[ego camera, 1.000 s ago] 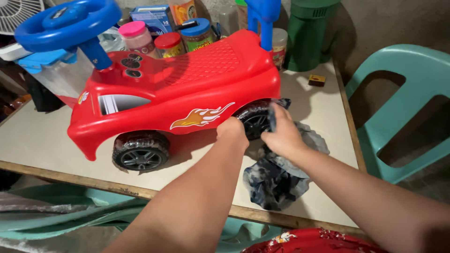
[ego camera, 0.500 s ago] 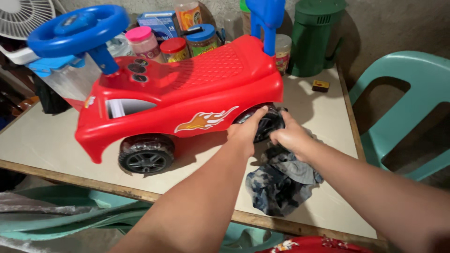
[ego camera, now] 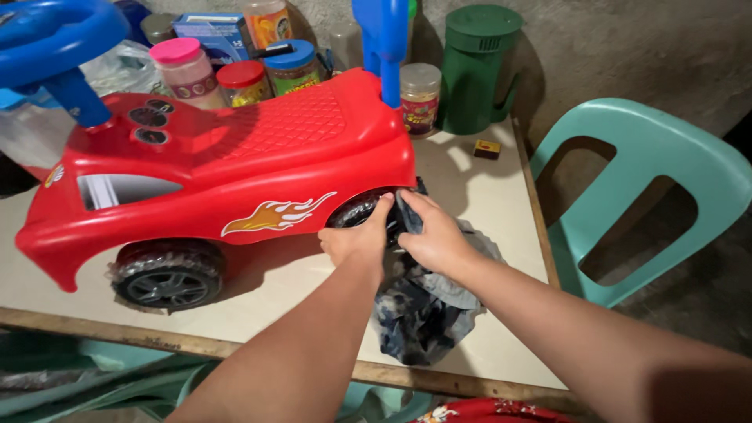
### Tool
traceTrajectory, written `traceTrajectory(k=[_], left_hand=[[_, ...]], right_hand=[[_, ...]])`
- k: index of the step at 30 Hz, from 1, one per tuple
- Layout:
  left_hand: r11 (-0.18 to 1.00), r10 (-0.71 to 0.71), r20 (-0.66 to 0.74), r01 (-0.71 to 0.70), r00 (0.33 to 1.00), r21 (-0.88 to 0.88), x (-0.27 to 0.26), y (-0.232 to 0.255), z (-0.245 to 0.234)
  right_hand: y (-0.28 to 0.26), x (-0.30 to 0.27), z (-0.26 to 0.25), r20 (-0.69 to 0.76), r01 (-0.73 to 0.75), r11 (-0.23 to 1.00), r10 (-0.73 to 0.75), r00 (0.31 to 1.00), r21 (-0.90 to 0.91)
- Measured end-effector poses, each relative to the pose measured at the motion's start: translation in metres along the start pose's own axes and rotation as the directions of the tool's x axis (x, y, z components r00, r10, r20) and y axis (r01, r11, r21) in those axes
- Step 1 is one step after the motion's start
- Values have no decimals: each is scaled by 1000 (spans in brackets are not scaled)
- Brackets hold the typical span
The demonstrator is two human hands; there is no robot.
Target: The person wipes the exterior of a red toy car with a cloth. They clean the body, wheels, steering wheel, and seat of the toy car, which is placed on a table.
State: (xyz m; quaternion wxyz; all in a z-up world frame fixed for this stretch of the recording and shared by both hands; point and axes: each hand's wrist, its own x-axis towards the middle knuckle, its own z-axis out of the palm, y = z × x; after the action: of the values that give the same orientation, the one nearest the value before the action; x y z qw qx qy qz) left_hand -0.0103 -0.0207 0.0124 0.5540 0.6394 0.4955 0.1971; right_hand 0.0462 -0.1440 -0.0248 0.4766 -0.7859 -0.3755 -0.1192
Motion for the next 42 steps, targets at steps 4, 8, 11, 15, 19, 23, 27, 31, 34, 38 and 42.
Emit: traceTrajectory(k=[4, 8, 11, 15, 19, 23, 27, 31, 34, 38, 42], left_hand=[[997, -75, 23, 76, 997, -18, -7, 7, -5], [998, -53, 43, 54, 998, -32, -2, 7, -10], [997, -70, 59, 69, 996, 17, 7, 5, -9], [997, -74, 63, 74, 995, -5, 7, 6, -10], [999, -34, 58, 33, 998, 19, -4, 9, -13], [977, -173, 177, 192, 969, -92, 2, 2, -17], [918, -207, 515, 347, 831, -190, 31, -19, -25], [987, -145, 374, 162, 916, -16, 53, -28, -23], [995, -104, 257, 99, 961, 31, 53, -26, -12], [959, -143, 158, 176, 977, -220, 44, -24, 7], [893, -181, 37, 181, 983, -411, 35, -17, 23]], right_hand=[[-3, 0, 1, 288, -684, 727, 643, 710, 62], [-21, 16, -8, 363, -663, 745, 602, 711, 64], [-33, 30, -15, 344, -588, 809, 548, 763, 16], [-40, 31, -12, 308, -405, 910, 361, 880, 89], [-34, 21, -4, 279, -649, 759, 611, 741, 61], [-26, 25, -5, 329, -709, 686, 639, 695, 167], [-23, 33, -9, 239, -651, 759, 630, 739, 12], [-19, 23, -4, 200, -626, 776, 603, 772, 77], [-13, 11, 3, 201, -683, 729, 677, 708, -45], [-3, 9, 3, 224, -706, 708, 685, 694, 23], [3, 14, -3, 171, -526, 796, 497, 850, 299]])
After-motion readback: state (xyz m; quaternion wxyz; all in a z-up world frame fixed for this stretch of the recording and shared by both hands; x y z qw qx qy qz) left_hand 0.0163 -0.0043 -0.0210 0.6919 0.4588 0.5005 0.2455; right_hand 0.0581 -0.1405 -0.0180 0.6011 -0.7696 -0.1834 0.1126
